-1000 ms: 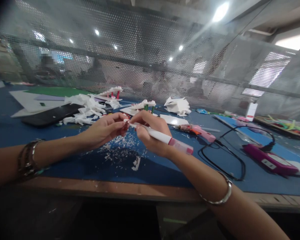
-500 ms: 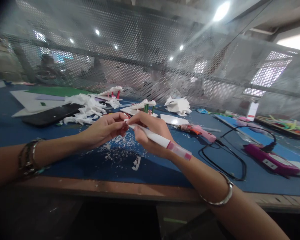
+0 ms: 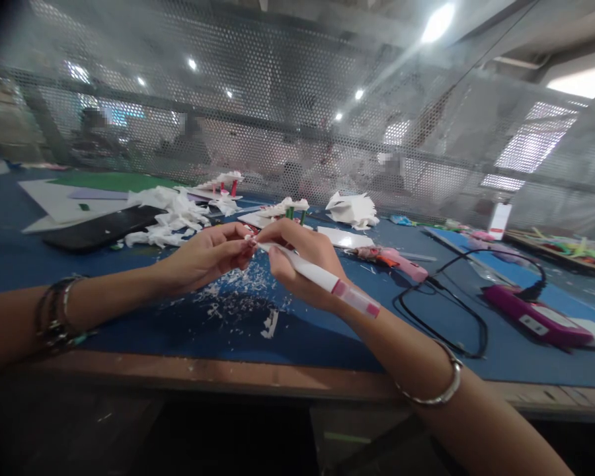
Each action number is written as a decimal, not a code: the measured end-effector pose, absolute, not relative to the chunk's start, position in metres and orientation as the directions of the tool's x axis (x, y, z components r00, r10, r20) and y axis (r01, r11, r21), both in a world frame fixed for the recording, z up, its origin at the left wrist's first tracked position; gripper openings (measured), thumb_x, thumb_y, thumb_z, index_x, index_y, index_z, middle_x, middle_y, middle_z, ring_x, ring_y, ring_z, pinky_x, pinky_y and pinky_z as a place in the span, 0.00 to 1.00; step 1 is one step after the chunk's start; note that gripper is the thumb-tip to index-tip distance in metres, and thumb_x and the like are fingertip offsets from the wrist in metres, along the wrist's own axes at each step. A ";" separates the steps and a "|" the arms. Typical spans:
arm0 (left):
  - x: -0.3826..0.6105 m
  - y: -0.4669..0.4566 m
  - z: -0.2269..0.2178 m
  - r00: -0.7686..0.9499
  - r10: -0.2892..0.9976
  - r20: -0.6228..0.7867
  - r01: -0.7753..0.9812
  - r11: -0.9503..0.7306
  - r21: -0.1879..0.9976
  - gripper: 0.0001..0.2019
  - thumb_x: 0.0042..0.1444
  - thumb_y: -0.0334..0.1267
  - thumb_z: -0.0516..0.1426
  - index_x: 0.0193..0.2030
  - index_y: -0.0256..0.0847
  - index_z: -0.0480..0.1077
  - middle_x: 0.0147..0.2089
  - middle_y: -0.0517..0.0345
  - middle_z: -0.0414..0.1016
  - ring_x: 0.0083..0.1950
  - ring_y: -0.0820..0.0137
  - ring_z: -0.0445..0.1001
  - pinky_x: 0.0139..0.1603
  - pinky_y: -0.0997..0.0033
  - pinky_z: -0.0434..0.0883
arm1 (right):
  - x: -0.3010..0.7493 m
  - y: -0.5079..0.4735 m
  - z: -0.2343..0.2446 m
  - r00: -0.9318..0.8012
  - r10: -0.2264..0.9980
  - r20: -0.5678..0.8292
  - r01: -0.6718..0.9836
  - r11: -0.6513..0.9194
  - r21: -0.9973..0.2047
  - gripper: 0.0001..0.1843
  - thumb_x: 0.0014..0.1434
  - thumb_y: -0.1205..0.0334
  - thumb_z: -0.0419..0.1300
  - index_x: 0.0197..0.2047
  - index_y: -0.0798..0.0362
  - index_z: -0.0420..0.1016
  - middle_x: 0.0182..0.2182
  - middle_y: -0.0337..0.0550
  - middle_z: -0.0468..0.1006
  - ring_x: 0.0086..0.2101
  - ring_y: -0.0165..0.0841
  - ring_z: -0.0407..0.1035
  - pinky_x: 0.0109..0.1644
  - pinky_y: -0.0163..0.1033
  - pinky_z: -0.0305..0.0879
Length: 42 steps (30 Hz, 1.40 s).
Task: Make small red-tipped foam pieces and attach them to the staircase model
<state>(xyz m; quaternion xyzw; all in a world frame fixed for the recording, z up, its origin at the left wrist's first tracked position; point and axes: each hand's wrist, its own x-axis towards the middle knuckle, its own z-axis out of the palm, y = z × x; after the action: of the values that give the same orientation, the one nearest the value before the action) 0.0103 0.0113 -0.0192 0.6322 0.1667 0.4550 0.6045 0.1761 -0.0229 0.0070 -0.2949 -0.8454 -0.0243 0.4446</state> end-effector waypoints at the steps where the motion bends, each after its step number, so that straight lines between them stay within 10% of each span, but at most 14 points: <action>1: 0.010 0.011 -0.019 0.536 0.756 0.376 -0.335 -0.218 0.917 0.05 0.46 0.34 0.56 0.27 0.36 0.63 0.22 0.63 0.64 0.25 0.78 0.61 0.29 0.74 0.58 | 0.176 -0.023 0.007 -0.447 0.471 0.761 0.516 0.830 -0.211 0.10 0.47 0.71 0.48 0.32 0.54 0.68 0.27 0.36 0.74 0.26 0.25 0.67 0.30 0.31 0.63; 22: 0.011 0.011 -0.018 0.536 0.754 0.381 -0.369 -0.197 0.908 0.07 0.45 0.33 0.57 0.28 0.35 0.62 0.22 0.64 0.64 0.24 0.78 0.62 0.28 0.75 0.58 | 0.176 -0.026 0.009 -0.516 0.437 0.737 0.509 0.848 -0.147 0.11 0.47 0.71 0.48 0.32 0.54 0.69 0.28 0.38 0.75 0.27 0.25 0.68 0.31 0.30 0.64; 42: 0.008 0.010 -0.019 0.599 0.660 0.454 -0.183 -0.439 0.880 0.14 0.51 0.35 0.54 0.44 0.38 0.57 0.28 0.62 0.68 0.27 0.77 0.66 0.30 0.74 0.62 | 0.177 -0.014 0.002 -0.362 0.560 0.745 0.390 0.817 -0.424 0.08 0.51 0.67 0.48 0.33 0.55 0.67 0.26 0.37 0.71 0.26 0.25 0.65 0.29 0.34 0.61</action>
<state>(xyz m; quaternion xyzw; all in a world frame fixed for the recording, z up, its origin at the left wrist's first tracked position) 0.0077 0.0096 -0.0187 0.7382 0.1614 0.4177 0.5045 0.1767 -0.0142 0.0016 -0.2895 -0.8207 0.0874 0.4848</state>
